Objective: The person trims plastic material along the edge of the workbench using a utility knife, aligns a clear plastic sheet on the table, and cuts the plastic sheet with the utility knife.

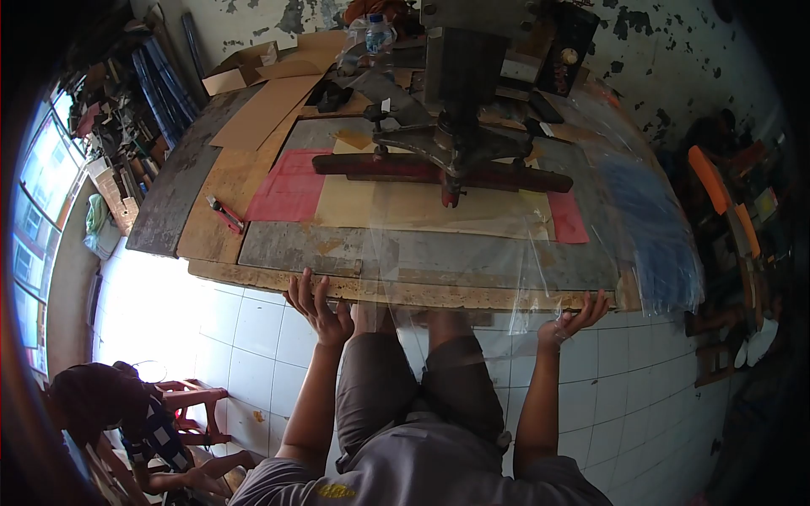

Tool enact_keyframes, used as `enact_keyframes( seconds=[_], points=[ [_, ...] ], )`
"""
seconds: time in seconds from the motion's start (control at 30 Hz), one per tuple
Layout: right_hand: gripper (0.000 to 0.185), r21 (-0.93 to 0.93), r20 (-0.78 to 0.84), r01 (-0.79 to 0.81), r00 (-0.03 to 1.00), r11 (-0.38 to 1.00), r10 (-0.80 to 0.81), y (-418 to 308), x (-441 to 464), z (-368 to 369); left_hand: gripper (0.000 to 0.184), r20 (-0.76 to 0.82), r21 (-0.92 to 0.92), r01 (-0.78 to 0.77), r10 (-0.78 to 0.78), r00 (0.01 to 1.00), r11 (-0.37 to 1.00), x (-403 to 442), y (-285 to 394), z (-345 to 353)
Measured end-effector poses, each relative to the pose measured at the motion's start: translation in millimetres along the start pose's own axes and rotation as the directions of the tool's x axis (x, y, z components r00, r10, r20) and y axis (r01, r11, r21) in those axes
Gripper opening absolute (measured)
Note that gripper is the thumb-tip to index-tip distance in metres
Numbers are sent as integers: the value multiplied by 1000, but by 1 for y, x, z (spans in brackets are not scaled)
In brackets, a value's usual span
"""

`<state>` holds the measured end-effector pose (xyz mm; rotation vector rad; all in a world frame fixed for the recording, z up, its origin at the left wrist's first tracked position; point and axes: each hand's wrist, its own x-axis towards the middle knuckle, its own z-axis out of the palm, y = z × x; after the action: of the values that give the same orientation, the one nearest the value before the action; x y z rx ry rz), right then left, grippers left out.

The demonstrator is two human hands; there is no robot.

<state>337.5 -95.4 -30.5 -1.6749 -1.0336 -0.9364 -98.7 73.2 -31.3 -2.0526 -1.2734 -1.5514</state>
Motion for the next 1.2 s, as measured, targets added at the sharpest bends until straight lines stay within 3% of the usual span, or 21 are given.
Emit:
enact_keyframes(
  seconds=[0.43, 1.13, 1.2],
  points=[
    [66, -8, 3, -18, 1000, 1000, 18, 2, -2, 1, 49, 28, 27, -51, 50, 998, 998, 2, -1, -3],
    [63, -17, 7, -15, 1000, 1000, 15, -4, 1, -2, 50, 2, 5, -8, 8, 1000, 1000, 1, -1, 0],
    [69, -3, 3, -32, 999, 999, 32, -3, 1, -1, 48, 20, 21, -33, 32, 999, 999, 1, 0, -2]
  ],
)
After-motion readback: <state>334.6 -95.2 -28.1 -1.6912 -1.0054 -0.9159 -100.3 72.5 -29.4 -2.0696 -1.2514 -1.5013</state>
